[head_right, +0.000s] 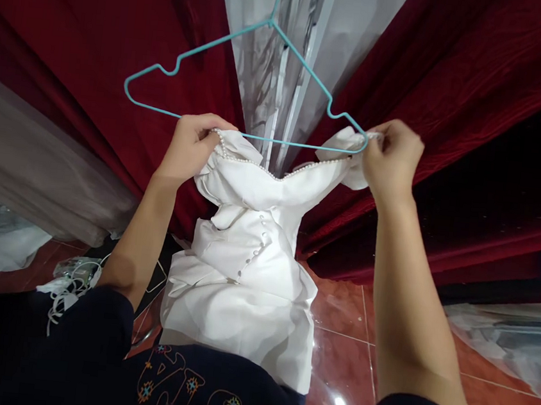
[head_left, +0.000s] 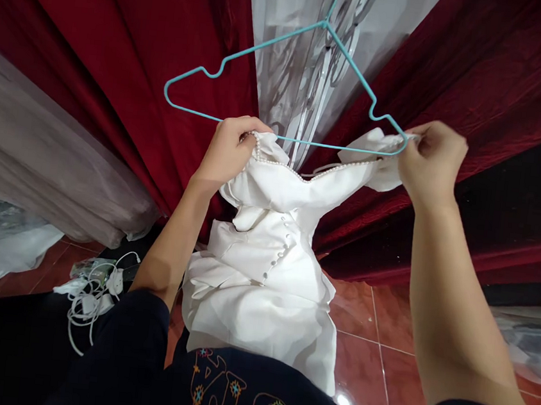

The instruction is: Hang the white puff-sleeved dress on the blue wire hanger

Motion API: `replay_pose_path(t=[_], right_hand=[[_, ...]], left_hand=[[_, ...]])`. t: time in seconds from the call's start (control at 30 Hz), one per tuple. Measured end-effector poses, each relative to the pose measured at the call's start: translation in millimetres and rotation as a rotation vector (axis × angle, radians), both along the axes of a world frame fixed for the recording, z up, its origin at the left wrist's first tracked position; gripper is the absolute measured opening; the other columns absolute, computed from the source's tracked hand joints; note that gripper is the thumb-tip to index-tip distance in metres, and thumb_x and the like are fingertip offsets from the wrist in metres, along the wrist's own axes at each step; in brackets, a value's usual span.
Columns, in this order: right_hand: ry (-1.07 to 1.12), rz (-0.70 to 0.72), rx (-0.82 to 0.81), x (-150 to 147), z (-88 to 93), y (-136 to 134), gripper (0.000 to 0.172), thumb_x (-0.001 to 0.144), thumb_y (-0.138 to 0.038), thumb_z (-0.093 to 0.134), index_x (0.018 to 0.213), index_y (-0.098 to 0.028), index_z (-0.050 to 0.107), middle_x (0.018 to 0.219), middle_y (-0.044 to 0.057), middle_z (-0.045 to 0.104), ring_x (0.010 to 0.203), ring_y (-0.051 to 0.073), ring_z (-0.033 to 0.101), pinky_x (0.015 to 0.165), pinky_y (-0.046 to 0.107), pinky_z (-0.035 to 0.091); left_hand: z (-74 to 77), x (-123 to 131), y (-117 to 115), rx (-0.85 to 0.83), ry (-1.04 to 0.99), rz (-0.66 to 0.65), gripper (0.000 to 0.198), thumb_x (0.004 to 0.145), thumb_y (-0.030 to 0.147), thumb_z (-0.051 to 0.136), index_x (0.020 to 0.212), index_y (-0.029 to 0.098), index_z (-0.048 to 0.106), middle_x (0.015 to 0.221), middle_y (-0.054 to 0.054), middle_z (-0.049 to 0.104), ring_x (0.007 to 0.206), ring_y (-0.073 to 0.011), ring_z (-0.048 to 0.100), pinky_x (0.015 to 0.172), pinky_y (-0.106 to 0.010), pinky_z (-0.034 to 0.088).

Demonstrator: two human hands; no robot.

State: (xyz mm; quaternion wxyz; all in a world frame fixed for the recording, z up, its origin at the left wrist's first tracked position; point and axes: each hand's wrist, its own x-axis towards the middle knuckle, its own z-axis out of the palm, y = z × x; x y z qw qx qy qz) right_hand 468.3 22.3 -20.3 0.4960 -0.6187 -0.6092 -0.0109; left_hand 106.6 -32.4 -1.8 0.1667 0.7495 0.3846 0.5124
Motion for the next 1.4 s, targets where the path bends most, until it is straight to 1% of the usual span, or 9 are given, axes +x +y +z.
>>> replay_pose_path(t=[0.17, 0.3, 0.4, 0.47, 0.57, 0.67, 0.9, 1.2, 1.4], right_hand=[[-0.196, 0.331, 0.107, -4.4, -16.7, -48.8, 0.013, 0.074, -0.011, 0.061, 0.078, -0.017, 0.071, 0.077, 0.004, 0.069, 0.068, 0.011, 0.057, 0.066, 0.025, 0.041], [0.056, 0.148, 0.251, -17.2, -22.6, -63.5, 0.019, 0.08, -0.024, 0.06, 0.087, -0.015, 0.076, 0.079, 0.006, 0.074, 0.068, 0.014, 0.064, 0.063, 0.026, 0.044], [0.091, 0.103, -0.009, -25.2, -27.5, -69.0, 0.018, 0.076, -0.022, 0.063, 0.085, -0.014, 0.076, 0.079, 0.007, 0.075, 0.069, 0.016, 0.066, 0.065, 0.027, 0.049], [-0.077, 0.252, -0.109, -31.9, -27.3, -75.0, 0.019, 0.075, -0.019, 0.062, 0.086, -0.017, 0.077, 0.085, 0.007, 0.077, 0.076, 0.018, 0.07, 0.07, 0.03, 0.054], [-0.265, 0.519, 0.206, -49.2, -18.3, -83.7, 0.023, 0.085, -0.017, 0.058, 0.096, -0.024, 0.077, 0.098, 0.006, 0.077, 0.089, 0.021, 0.073, 0.079, 0.036, 0.059], [-0.213, 0.548, 0.478, -74.3, -6.6, -82.0, 0.027, 0.096, -0.02, 0.054, 0.111, -0.029, 0.074, 0.109, 0.008, 0.074, 0.102, 0.024, 0.072, 0.09, 0.043, 0.059], [-0.293, 0.469, 0.238, -111.1, -17.5, -48.2, 0.026, 0.103, -0.036, 0.045, 0.113, -0.027, 0.066, 0.103, 0.007, 0.072, 0.095, 0.026, 0.066, 0.098, 0.051, 0.049], [-0.256, 0.377, 0.293, -93.0, -16.6, -45.4, 0.02, 0.097, -0.041, 0.054, 0.106, -0.028, 0.068, 0.09, 0.006, 0.069, 0.085, 0.025, 0.063, 0.093, 0.049, 0.049], [-0.245, 0.391, 0.306, -95.4, -13.6, -50.0, 0.013, 0.095, -0.035, 0.056, 0.1, -0.028, 0.067, 0.086, 0.004, 0.067, 0.083, 0.025, 0.063, 0.09, 0.047, 0.049]], left_hand=[[-1.9, 2.6, 4.8, 0.023, -0.071, 0.036, 0.047, 0.079, -0.012, 0.049, 0.088, 0.021, 0.081, 0.092, 0.0, 0.077, 0.091, -0.0174, 0.073, 0.083, -0.029, 0.055], [-1.2, 5.0, 1.8, -0.035, -0.088, -0.028, 0.044, 0.084, -0.011, 0.051, 0.092, 0.021, 0.08, 0.097, 0.0, 0.079, 0.098, -0.0187, 0.074, 0.088, -0.03, 0.056], [-3.8, 7.5, 0.0, -0.017, -0.054, 0.008, 0.044, 0.086, -0.01, 0.05, 0.097, 0.02, 0.08, 0.101, 0.0, 0.079, 0.099, -0.0183, 0.074, 0.092, -0.031, 0.057], [-6.6, 9.1, 1.1, -0.006, -0.044, 0.02, 0.044, 0.085, -0.011, 0.05, 0.097, 0.02, 0.08, 0.101, 0.001, 0.079, 0.098, -0.0178, 0.074, 0.091, -0.03, 0.057], [-11.7, 14.2, 4.7, -0.024, -0.059, -0.015, 0.045, 0.085, -0.011, 0.049, 0.096, 0.02, 0.08, 0.1, 0.001, 0.08, 0.097, -0.0172, 0.075, 0.089, -0.029, 0.058], [-15.9, 23.2, 6.8, -0.045, -0.068, -0.014, 0.044, 0.085, -0.009, 0.049, 0.098, 0.02, 0.08, 0.102, 0.001, 0.08, 0.098, -0.0169, 0.075, 0.09, -0.029, 0.059], [-13.7, 28.9, -9.1, -0.001, 0.02, -0.045, 0.043, 0.086, -0.004, 0.049, 0.106, 0.02, 0.079, 0.109, -0.001, 0.078, 0.104, -0.0186, 0.074, 0.096, -0.032, 0.058], [-50.9, -56.5, -31.5, 0.297, -0.226, 0.57, 0.027, 0.087, 0.016, 0.057, 0.113, 0.021, 0.062, 0.116, -0.007, 0.064, 0.107, -0.0213, 0.065, 0.071, -0.033, 0.054], [-7.2, -102.0, 3.7, 0.303, -0.228, 0.67, 0.038, 0.084, -0.008, 0.059, 0.104, 0.023, 0.052, 0.107, 0.003, 0.061, 0.104, -0.0115, 0.062, 0.078, -0.027, 0.058]])
